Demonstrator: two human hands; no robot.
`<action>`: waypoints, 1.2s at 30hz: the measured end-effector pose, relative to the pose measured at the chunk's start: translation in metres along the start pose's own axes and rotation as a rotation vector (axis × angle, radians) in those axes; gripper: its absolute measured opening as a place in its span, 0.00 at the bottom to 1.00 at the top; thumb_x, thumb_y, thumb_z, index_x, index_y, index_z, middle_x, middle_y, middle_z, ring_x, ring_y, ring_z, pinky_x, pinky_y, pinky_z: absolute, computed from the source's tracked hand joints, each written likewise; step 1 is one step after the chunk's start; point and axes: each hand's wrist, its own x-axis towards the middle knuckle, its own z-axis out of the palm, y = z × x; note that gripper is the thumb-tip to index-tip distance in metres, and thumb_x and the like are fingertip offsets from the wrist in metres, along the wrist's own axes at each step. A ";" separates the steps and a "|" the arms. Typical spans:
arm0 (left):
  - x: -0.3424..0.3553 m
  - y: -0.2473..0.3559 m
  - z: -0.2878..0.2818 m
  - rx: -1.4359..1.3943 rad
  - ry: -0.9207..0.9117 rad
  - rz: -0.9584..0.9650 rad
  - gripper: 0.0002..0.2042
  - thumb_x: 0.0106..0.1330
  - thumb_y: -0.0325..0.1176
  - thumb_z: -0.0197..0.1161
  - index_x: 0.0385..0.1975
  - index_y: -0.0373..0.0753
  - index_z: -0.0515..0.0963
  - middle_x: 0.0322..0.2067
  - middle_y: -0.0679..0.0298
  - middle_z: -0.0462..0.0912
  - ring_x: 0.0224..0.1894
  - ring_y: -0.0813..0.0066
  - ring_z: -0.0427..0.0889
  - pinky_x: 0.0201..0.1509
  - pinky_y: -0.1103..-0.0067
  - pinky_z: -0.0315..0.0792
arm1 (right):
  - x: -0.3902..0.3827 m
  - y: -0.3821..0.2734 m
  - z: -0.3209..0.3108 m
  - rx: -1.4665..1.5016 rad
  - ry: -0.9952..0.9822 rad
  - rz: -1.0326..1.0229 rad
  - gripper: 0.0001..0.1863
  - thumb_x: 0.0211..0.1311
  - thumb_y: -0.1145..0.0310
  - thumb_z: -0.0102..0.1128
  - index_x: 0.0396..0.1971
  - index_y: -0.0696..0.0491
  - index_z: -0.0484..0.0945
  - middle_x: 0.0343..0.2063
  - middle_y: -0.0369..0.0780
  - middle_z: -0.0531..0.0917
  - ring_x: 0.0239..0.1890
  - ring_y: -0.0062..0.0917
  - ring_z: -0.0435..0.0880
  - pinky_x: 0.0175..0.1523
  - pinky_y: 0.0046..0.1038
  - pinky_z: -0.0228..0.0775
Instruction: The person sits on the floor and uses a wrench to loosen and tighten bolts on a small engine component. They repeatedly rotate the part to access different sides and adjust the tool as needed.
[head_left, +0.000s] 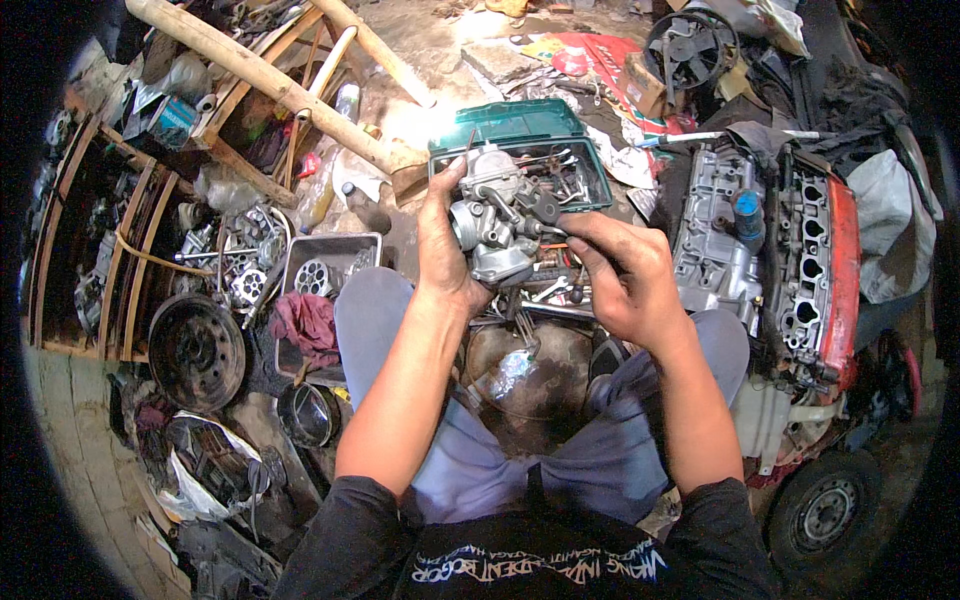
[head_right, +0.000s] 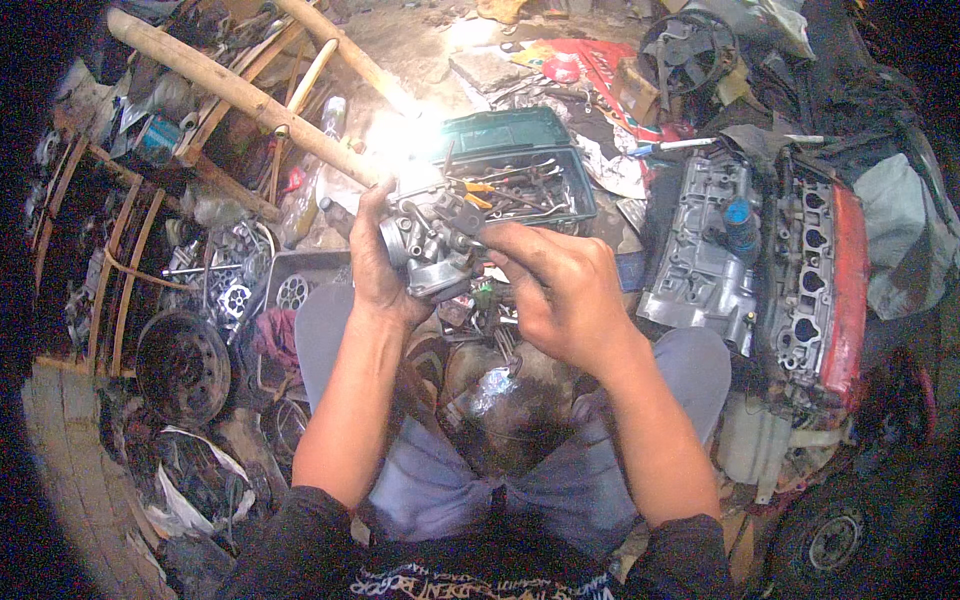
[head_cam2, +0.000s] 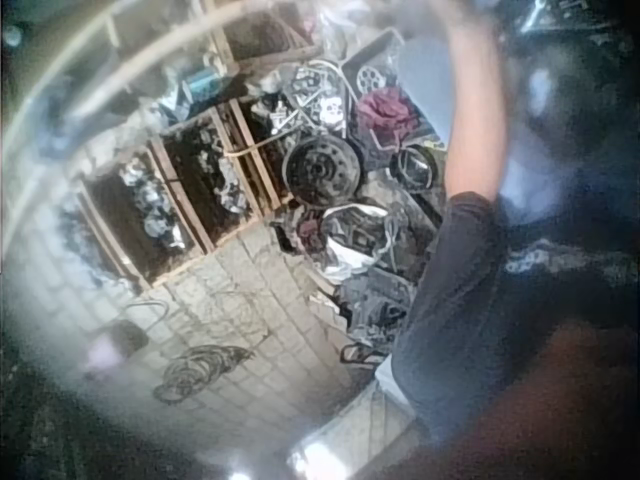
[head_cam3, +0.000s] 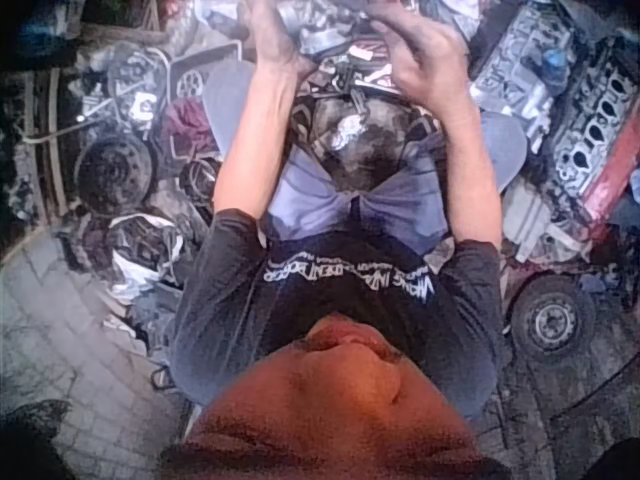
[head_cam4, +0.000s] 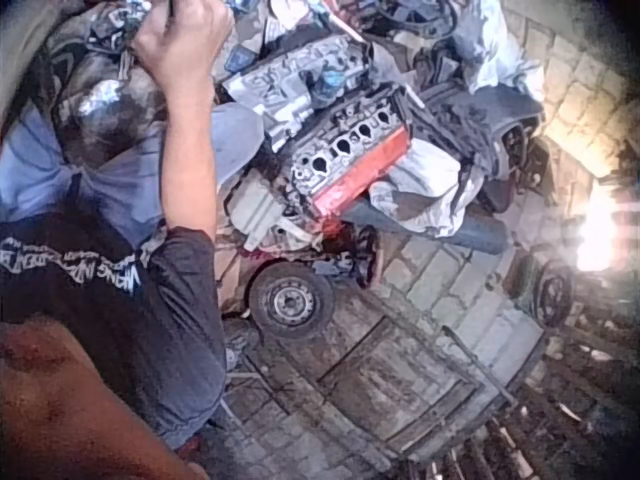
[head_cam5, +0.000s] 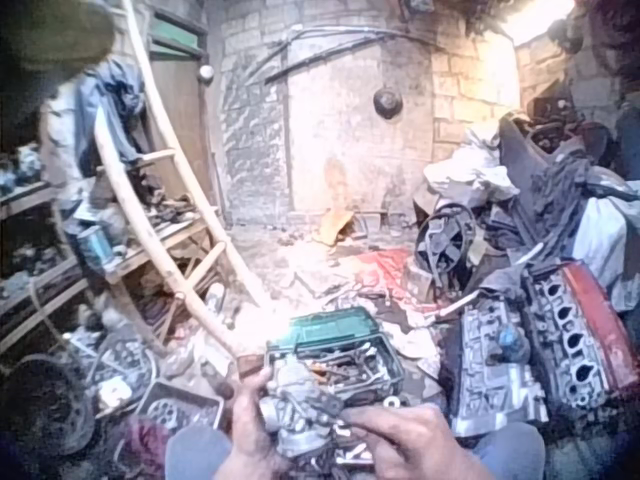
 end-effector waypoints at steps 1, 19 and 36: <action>0.000 0.001 0.000 0.011 -0.016 -0.019 0.25 0.66 0.52 0.56 0.52 0.36 0.74 0.38 0.57 0.84 0.35 0.67 0.86 0.38 0.68 0.85 | 0.000 0.000 -0.002 -0.027 -0.015 -0.020 0.18 0.50 0.83 0.60 0.44 0.56 0.81 0.35 0.47 0.86 0.35 0.42 0.87 0.38 0.37 0.79; -0.002 0.010 -0.010 0.176 0.010 -0.093 0.26 0.64 0.53 0.58 0.51 0.36 0.76 0.37 0.58 0.85 0.34 0.67 0.86 0.40 0.70 0.83 | -0.009 0.000 -0.002 0.299 -0.173 0.293 0.09 0.64 0.75 0.59 0.42 0.60 0.82 0.37 0.46 0.87 0.40 0.33 0.87 0.47 0.30 0.76; -0.004 0.014 -0.012 0.213 0.044 -0.073 0.22 0.65 0.48 0.60 0.50 0.37 0.75 0.38 0.58 0.84 0.35 0.68 0.86 0.38 0.72 0.84 | -0.011 -0.003 0.004 0.402 -0.206 0.492 0.12 0.68 0.69 0.58 0.42 0.62 0.82 0.37 0.44 0.86 0.41 0.26 0.84 0.51 0.29 0.72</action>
